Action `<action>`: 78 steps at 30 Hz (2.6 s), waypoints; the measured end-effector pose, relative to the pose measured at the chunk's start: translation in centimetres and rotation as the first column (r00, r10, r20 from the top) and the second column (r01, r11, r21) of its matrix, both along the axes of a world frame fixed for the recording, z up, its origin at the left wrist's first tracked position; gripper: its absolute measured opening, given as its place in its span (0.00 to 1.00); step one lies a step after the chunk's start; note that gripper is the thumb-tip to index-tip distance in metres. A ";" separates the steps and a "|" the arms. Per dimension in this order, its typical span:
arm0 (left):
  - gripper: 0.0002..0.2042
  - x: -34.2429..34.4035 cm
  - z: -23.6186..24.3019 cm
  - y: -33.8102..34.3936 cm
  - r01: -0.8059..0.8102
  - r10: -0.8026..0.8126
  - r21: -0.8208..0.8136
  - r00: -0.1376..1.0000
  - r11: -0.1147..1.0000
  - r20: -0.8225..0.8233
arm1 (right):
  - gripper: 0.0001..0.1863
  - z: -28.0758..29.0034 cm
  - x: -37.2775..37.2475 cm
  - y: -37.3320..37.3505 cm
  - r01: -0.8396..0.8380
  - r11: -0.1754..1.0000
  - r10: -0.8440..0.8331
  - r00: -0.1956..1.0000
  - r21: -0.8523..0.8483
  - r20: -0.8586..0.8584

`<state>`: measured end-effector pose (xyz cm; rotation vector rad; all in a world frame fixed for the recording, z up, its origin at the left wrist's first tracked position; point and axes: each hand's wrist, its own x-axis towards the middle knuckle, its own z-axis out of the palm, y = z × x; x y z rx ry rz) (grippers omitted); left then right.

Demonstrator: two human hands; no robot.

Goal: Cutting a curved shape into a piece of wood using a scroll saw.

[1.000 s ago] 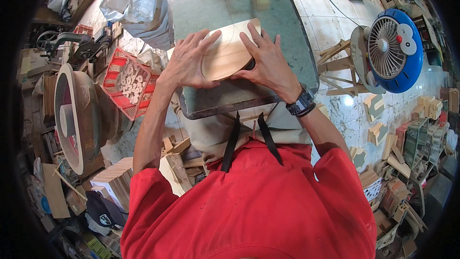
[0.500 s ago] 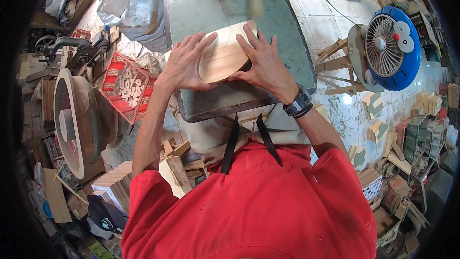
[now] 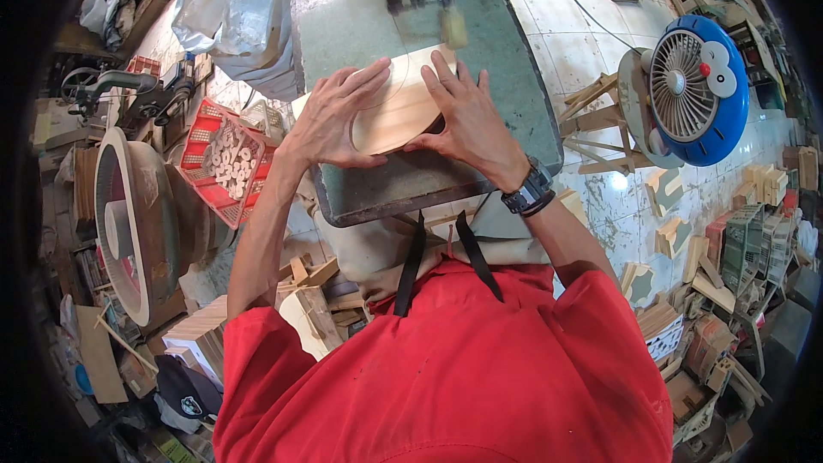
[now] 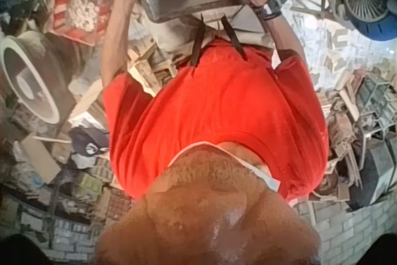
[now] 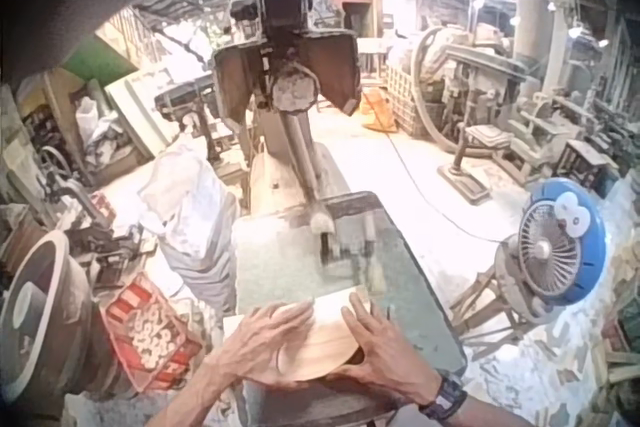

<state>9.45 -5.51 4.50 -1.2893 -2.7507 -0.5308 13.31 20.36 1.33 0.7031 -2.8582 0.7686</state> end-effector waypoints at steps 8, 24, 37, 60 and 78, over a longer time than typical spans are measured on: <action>0.56 0.2 0.6 0.4 -0.042 0.051 -0.084 0.994 0.996 0.101 | 0.59 0.1 -0.2 0.2 -0.006 1.000 0.007 1.000 0.008 -0.001; 0.56 0.2 -0.4 0.5 -0.085 0.087 -0.082 0.996 0.993 0.021 | 0.54 0.5 2.6 -1.4 0.029 0.999 -0.030 0.999 -0.043 -0.014; 0.57 -0.7 0.9 -0.3 0.057 -0.049 -0.114 0.997 0.992 0.066 | 0.54 0.0 1.3 -1.4 0.040 0.998 -0.041 0.999 -0.057 -0.024; 0.55 0.4 0.8 1.0 -0.058 0.062 -0.045 0.994 0.997 0.088 | 0.53 0.0 0.2 0.7 -0.045 0.997 0.047 0.998 -0.057 0.036; 0.55 1.1 0.1 1.9 -0.117 0.117 -0.005 0.993 0.993 -0.015 | 0.50 0.4 -1.4 2.3 -0.191 0.978 0.190 0.982 -0.089 -0.014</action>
